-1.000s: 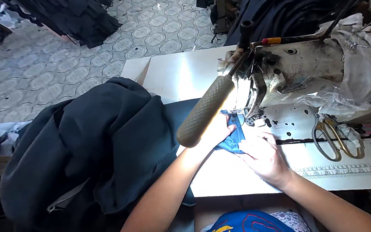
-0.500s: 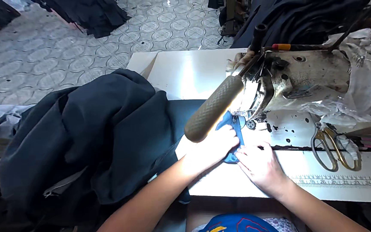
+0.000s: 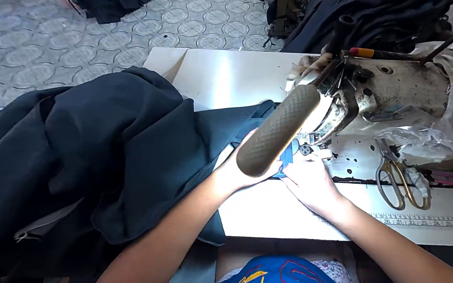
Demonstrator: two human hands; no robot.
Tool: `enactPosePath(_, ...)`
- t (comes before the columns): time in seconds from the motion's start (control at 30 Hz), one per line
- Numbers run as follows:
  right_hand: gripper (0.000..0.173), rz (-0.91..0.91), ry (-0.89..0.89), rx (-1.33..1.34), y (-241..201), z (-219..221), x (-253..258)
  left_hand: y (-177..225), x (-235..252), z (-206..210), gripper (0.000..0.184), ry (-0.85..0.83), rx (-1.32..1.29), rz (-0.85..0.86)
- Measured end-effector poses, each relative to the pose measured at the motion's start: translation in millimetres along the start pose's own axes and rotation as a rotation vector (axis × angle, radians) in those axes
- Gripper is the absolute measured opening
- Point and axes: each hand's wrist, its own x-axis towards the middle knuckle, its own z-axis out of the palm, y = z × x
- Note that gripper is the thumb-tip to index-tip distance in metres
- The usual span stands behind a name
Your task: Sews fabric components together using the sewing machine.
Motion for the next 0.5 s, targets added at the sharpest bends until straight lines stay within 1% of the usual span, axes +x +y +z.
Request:
enactPosePath(0.1, 0.024, -0.017, -0.015, -0.024, 2.4, 1.9, 5.4, -10.3, 2.9, 2.9, 0.040, -0.010, 0.001, -0.006)
enactPosePath(0.2, 0.023, 0.012, -0.033, -0.021, 6.7, 2.5, 13.2, -14.4, 9.8, 3.6, 0.036, 0.031, 0.046, -0.002)
enactPosePath(0.3, 0.022, 0.093, -0.078, 0.007, 10.4, -0.8, 19.1, -18.7, 15.1, 11.3, 0.034, 0.091, 0.088, -0.020)
enactPosePath(0.37, 0.023, 0.167, -0.106, 0.051, 11.1, -2.2, 22.0, -21.9, 19.3, 17.4, 0.034, 0.100, 0.052, -0.051)
enactPosePath(0.43, 0.022, 0.169, -0.032, 0.130, 15.0, 6.6, 18.5, -19.8, 18.9, 20.6, 0.032, 0.171, 0.065, -0.026)
enactPosePath(0.47, 0.022, 0.167, -0.001, 0.170, 17.5, 11.2, 16.5, -15.6, 15.8, 14.5, 0.030, 0.179, 0.026, -0.023)
enactPosePath(0.5, 0.022, 0.179, 0.008, 0.207, 19.2, 12.7, 16.0, -9.1, 10.8, 2.4, 0.026, 0.173, -0.073, -0.045)
